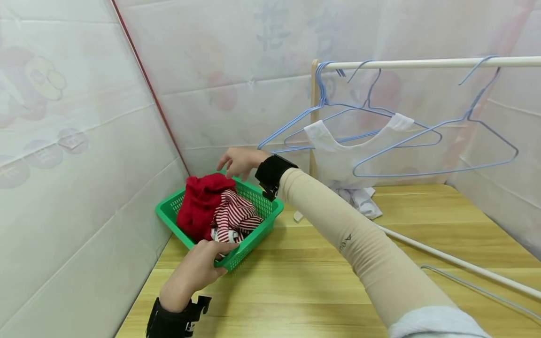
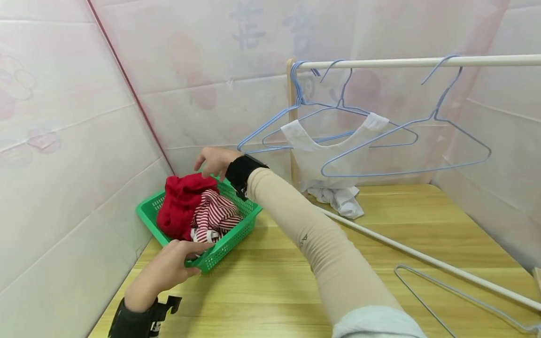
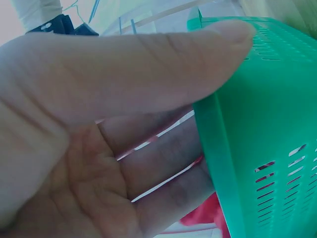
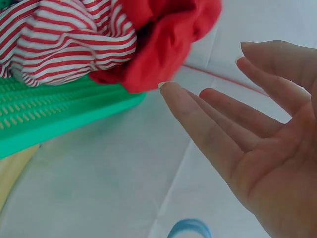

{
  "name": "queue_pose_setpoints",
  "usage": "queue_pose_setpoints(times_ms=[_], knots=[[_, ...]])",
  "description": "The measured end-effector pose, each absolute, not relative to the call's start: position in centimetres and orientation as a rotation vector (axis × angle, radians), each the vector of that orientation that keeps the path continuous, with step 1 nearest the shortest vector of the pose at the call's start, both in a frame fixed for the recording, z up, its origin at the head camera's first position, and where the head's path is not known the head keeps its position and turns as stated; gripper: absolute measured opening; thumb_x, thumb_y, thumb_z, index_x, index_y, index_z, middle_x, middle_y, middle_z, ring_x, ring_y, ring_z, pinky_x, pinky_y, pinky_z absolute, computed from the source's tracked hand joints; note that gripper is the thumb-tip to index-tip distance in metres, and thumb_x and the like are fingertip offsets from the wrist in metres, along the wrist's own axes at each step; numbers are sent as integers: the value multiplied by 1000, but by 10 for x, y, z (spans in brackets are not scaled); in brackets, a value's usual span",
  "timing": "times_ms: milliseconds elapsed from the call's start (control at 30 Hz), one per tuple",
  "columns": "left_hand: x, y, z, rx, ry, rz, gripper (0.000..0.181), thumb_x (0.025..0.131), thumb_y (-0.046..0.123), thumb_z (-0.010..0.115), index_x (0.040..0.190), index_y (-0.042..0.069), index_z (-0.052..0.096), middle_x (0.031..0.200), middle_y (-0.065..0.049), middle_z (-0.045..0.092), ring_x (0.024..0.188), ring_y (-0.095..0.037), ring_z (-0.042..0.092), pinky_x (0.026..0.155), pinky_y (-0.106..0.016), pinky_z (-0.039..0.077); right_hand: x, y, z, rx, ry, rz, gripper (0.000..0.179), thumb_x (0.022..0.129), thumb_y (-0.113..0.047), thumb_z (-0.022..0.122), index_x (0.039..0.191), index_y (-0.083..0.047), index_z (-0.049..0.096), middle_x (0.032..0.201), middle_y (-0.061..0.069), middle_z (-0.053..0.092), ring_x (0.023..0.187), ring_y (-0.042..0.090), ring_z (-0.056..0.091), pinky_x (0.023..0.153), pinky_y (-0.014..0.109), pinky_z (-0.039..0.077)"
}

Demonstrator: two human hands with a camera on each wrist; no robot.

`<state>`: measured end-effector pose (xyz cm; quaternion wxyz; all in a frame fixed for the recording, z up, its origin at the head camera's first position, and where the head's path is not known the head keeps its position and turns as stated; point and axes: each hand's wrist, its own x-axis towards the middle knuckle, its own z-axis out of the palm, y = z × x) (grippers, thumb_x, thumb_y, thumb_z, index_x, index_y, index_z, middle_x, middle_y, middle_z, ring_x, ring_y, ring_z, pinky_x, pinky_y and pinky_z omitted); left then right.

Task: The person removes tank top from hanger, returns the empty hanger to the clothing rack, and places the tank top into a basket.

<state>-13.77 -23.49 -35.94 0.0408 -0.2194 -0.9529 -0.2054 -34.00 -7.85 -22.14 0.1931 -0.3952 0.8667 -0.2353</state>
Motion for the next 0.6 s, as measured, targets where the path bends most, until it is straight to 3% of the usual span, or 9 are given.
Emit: queue_pose_setpoints(times_ms=[100, 300, 600], knots=[[-138, -234, -359, -665, -2922, -630, 60, 72, -6, 87, 127, 13, 75, 112, -9, 79, 90, -22, 75, 74, -34, 61, -340, -69, -224, -1122, 2450, -642, 40, 103, -10, 58, 143, -11, 62, 144, 17, 62, 109, 19, 68, 79, 31, 62], [-139, -237, -359, -657, -2933, -639, 59, 72, -6, 87, 127, 13, 76, 111, -9, 79, 89, -21, 76, 75, -34, 61, -338, -50, -229, -1146, 2454, -580, 38, 103, -10, 57, 141, -9, 64, 143, 20, 63, 118, 28, 68, 84, 37, 63], [-138, -247, -362, -662, -2936, -651, 58, 72, -5, 87, 127, 13, 75, 115, -9, 78, 89, -21, 76, 76, -34, 61, -335, -24, -237, -1098, 2461, -534, 38, 102, -11, 60, 140, -11, 65, 144, 19, 62, 129, 30, 64, 85, 37, 63]])
